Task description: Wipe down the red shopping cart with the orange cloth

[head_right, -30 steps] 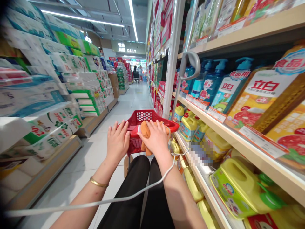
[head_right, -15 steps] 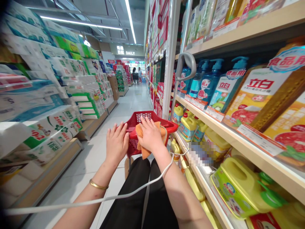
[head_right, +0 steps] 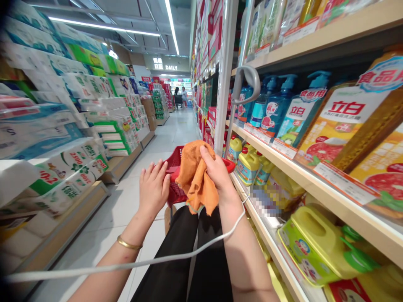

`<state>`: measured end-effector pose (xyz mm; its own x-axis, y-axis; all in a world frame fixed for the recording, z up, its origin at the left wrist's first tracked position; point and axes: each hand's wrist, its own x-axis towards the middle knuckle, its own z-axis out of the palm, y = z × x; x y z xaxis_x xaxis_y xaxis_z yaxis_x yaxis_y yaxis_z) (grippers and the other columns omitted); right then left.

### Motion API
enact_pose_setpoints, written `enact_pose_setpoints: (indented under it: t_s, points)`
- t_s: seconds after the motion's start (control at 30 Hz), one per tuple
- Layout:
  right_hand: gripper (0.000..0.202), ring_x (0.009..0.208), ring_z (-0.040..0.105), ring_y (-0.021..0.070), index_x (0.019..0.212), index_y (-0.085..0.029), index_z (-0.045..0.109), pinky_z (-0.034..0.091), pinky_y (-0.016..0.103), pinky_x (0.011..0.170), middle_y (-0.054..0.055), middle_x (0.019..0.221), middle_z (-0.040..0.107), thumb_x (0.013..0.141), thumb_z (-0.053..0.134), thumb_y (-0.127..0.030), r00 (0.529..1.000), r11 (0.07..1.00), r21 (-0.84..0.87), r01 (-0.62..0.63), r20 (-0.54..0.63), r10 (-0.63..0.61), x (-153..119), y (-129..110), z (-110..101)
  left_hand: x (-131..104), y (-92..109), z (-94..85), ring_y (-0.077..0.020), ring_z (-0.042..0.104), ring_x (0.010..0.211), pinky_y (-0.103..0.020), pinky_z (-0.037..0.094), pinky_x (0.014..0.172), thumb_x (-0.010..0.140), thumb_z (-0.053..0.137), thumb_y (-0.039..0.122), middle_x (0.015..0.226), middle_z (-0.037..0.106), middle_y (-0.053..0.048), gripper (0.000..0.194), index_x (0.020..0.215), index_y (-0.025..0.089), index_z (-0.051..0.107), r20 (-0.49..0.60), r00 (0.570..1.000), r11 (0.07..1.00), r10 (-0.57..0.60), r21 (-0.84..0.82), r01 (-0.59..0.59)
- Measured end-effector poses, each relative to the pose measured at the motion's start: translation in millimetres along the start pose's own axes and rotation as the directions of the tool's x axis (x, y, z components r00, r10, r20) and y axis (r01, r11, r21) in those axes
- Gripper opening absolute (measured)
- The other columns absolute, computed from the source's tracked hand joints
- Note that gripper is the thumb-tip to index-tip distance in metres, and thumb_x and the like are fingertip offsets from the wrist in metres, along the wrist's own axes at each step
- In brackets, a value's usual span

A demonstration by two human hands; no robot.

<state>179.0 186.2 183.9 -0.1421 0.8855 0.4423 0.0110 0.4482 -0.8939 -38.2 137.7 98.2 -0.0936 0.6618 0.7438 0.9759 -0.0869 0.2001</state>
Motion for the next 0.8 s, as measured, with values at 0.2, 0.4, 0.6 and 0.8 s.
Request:
enact_pose_setpoints:
  t_s: [0.2,0.4,0.6,0.8]
  points:
    - [0.047,0.107,0.068,0.0297,0.104,-0.02,0.085,0.052,0.041,0.1,0.012,0.113,0.074,0.101,0.064,-0.062,0.972,0.598,-0.8,0.055,-0.093,-0.215,20.2,27.8,-14.9,0.9,-0.5,0.7,-0.0362,0.045,0.153,-0.062,0.028,0.129,0.11,0.038,0.038,0.166,0.05,-0.011,0.054,0.157,0.019,0.056,-0.01,1.0,1.0,0.01,0.001,-0.01]
    - [0.053,0.11,0.065,0.0287,0.149,-0.023,0.065,0.05,0.039,0.098,0.012,0.115,0.072,0.103,0.067,-0.049,0.942,0.403,-0.877,0.261,0.14,-0.305,8.5,32.0,8.4,0.1,-2.4,3.4,-0.0363,0.047,0.152,-0.062,0.028,0.129,0.109,0.041,0.038,0.166,0.05,-0.011,0.053,0.157,0.02,0.055,-0.024,1.0,1.0,0.009,0.001,-0.009]
    - [0.048,0.142,0.054,0.0309,0.129,-0.03,0.079,0.037,0.051,0.122,0.009,0.148,0.066,0.105,0.055,-0.065,0.929,0.524,-0.769,0.367,0.267,-0.258,-3.5,35.0,27.2,0.1,-2.6,3.8,-0.0367,0.049,0.149,-0.062,0.029,0.128,0.109,0.041,0.037,0.165,0.051,-0.012,0.052,0.155,0.018,0.057,-0.02,1.0,1.0,0.022,0.017,-0.022]
    - [0.069,0.163,0.029,0.0336,0.169,-0.025,0.036,0.025,0.061,0.131,0.012,0.177,0.029,0.109,0.049,-0.055,0.986,0.593,-0.789,0.161,0.157,-0.059,1.4,29.6,32.0,1.6,0.5,1.4,-0.0357,0.052,0.147,-0.062,0.029,0.128,0.109,0.043,0.037,0.164,0.052,-0.012,0.05,0.153,0.021,0.059,-0.028,1.0,1.0,0.009,0.005,-0.009]
